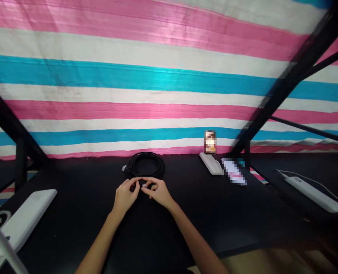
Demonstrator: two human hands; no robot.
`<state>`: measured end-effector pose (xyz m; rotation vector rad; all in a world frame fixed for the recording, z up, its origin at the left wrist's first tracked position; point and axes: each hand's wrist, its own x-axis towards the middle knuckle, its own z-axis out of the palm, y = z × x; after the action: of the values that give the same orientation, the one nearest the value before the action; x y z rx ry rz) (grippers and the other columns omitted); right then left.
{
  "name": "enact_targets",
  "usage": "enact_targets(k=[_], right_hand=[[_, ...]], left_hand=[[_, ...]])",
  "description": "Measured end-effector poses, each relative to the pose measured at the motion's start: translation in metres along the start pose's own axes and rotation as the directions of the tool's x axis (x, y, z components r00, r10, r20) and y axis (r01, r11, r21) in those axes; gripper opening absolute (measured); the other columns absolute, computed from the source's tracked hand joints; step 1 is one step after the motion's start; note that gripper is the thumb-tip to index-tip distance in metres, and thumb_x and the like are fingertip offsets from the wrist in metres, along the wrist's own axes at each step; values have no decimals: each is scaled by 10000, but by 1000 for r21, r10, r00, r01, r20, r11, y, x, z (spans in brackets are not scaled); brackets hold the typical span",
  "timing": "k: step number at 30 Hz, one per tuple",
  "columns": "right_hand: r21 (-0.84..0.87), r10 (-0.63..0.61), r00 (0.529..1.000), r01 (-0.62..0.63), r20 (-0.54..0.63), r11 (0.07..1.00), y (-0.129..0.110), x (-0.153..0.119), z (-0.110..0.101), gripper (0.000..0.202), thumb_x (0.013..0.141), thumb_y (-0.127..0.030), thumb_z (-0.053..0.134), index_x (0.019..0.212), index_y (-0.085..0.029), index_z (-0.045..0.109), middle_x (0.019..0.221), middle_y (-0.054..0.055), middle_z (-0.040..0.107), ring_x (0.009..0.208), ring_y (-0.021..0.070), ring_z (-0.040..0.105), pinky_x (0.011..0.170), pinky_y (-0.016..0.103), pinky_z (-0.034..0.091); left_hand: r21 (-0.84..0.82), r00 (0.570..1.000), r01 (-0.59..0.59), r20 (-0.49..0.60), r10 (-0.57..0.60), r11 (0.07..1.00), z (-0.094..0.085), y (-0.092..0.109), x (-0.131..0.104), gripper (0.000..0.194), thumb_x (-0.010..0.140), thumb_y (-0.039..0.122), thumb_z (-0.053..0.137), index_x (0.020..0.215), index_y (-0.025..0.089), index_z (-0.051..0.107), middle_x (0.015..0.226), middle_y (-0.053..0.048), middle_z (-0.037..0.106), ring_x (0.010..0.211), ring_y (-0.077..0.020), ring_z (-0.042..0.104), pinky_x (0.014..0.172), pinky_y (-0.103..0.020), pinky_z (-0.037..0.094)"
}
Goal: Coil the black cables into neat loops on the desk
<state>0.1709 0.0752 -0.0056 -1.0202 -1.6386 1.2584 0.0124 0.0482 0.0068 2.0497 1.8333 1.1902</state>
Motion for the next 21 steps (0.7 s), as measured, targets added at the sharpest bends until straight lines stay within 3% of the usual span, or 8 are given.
enact_targets(k=[5,9,14,21], right_hand=[[-211,17,994,-39,-104,977,0,-1,-3,380,683,-434,652,966,-182,683,734,22,671,451,89,556,429,194,400],[-360,30,990,-78,-138,930,-4,-4,-5,307,681,-467,650,854,-221,714,705,6,693,559,131,617,537,219,438],[-414,22,983,-98,-185,905,-11,-6,-2,218,645,-437,684,766,-258,711,671,-31,692,648,146,635,632,238,420],[-448,0,987,-72,-158,891,-10,-7,0,198,647,-428,687,756,-263,698,688,-45,692,643,134,626,628,230,403]], left_hand=[[18,998,-60,16,60,998,2,1,-1,243,814,296,449,896,236,670,662,5,593,550,-100,526,553,-198,410],[32,999,-27,22,26,999,2,3,-2,236,808,306,451,862,237,670,678,7,599,543,-101,538,522,-188,402],[46,1000,-11,8,11,999,1,0,-2,239,808,320,453,879,250,670,649,16,596,546,-107,552,508,-187,399],[-7,998,9,61,-9,1000,4,-5,-3,198,810,322,454,861,253,632,725,18,643,614,-121,595,583,-208,455]])
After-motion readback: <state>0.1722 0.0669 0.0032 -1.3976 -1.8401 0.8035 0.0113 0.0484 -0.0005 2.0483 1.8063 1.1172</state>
